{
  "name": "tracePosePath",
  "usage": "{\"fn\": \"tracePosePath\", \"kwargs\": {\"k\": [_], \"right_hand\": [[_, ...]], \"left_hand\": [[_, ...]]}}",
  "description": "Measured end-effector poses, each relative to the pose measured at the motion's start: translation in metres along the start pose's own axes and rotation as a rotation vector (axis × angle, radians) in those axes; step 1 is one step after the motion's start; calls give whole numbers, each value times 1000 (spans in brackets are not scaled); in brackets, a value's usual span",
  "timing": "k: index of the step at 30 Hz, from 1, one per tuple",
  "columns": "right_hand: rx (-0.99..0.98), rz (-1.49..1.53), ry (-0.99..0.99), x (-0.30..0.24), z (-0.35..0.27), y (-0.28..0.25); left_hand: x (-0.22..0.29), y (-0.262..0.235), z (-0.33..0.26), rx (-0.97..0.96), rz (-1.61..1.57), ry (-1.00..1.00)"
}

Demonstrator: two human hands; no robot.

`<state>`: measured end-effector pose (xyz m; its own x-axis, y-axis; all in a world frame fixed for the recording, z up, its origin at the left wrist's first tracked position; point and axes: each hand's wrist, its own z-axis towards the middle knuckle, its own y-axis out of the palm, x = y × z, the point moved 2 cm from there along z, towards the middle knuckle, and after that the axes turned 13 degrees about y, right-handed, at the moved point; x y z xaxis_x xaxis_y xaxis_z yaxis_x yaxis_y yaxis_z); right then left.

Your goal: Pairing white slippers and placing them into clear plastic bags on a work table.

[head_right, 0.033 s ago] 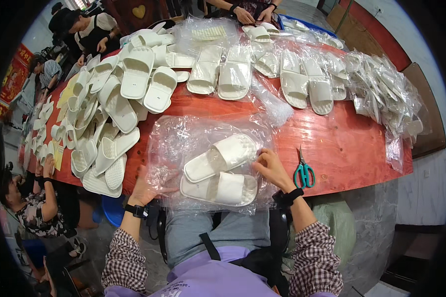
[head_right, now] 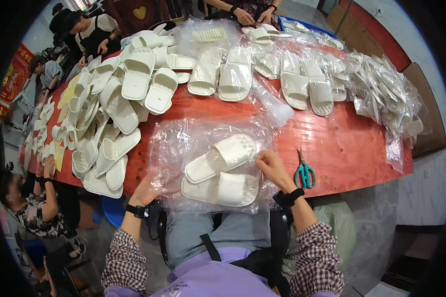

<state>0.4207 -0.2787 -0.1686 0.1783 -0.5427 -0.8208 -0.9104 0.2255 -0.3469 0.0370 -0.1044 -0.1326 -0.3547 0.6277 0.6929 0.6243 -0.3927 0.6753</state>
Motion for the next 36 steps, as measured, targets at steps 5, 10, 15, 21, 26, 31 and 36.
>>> {"fn": "tracePosePath", "kwargs": {"k": [5, 10, 15, 21, 26, 31, 36], "right_hand": [[116, 317, -13, -50, -2, -9], [196, -82, -84, -6, 31, -5], [261, -555, -292, -15, 17, 2], [232, -615, -342, -16, 31, 5], [368, -686, -339, -26, 29, -1], [140, -643, -424, -19, 18, 29], [86, -566, -372, -12, 20, 23]], "left_hand": [[-9, -16, -1, 19, 312, -93], [-18, -18, 8, 19, 602, -47], [16, 27, -11, -116, 814, 228], [7, -9, 0, 152, 708, 122], [3, -29, 0, 294, 527, -1], [10, 6, -5, 275, 1993, 621], [22, 47, -8, -81, 1980, 601]]}}
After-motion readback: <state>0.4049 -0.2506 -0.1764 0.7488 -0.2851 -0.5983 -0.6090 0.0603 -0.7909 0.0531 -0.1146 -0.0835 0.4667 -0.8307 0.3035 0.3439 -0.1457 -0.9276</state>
